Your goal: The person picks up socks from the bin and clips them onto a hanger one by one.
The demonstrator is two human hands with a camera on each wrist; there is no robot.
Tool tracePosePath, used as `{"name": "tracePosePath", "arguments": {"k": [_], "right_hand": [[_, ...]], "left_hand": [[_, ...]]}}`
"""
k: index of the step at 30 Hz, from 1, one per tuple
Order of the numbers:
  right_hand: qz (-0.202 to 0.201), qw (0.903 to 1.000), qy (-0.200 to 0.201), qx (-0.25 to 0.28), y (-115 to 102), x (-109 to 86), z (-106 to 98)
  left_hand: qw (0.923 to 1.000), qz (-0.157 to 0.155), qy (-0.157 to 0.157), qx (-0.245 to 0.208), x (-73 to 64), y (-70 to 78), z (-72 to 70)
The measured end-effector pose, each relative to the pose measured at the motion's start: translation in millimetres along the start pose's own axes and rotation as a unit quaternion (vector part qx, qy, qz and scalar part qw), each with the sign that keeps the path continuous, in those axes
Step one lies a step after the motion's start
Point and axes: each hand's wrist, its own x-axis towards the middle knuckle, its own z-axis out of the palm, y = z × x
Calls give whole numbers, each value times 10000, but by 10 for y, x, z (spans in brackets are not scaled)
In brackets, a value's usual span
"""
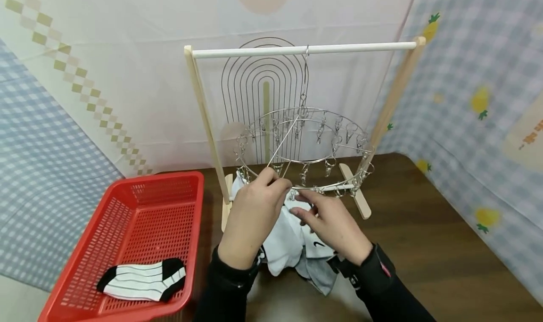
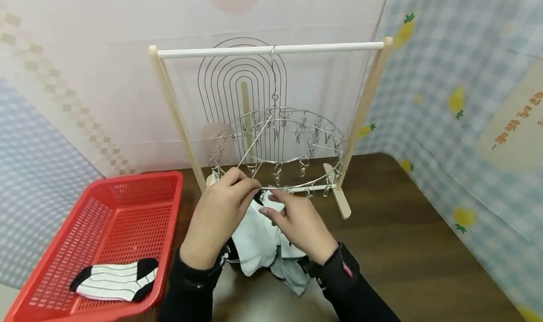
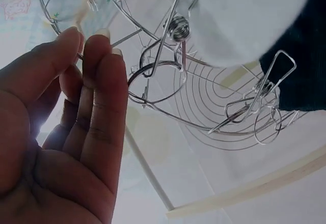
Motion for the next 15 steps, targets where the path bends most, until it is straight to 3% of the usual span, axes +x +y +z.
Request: {"name": "tracePosePath", "arguments": {"k": [4, 6, 15], "right_hand": [[277, 9924, 6, 1201, 108, 113, 77], [424, 9892, 118, 1401, 124, 121, 91], [316, 9902, 873, 1047, -28, 81, 201]], "left_hand": [[9999, -99, 25, -43, -7, -1, 4], [9999, -132, 16, -47, -15, -3, 0], [9999, -87, 77, -34, -2, -4, -26]]}}
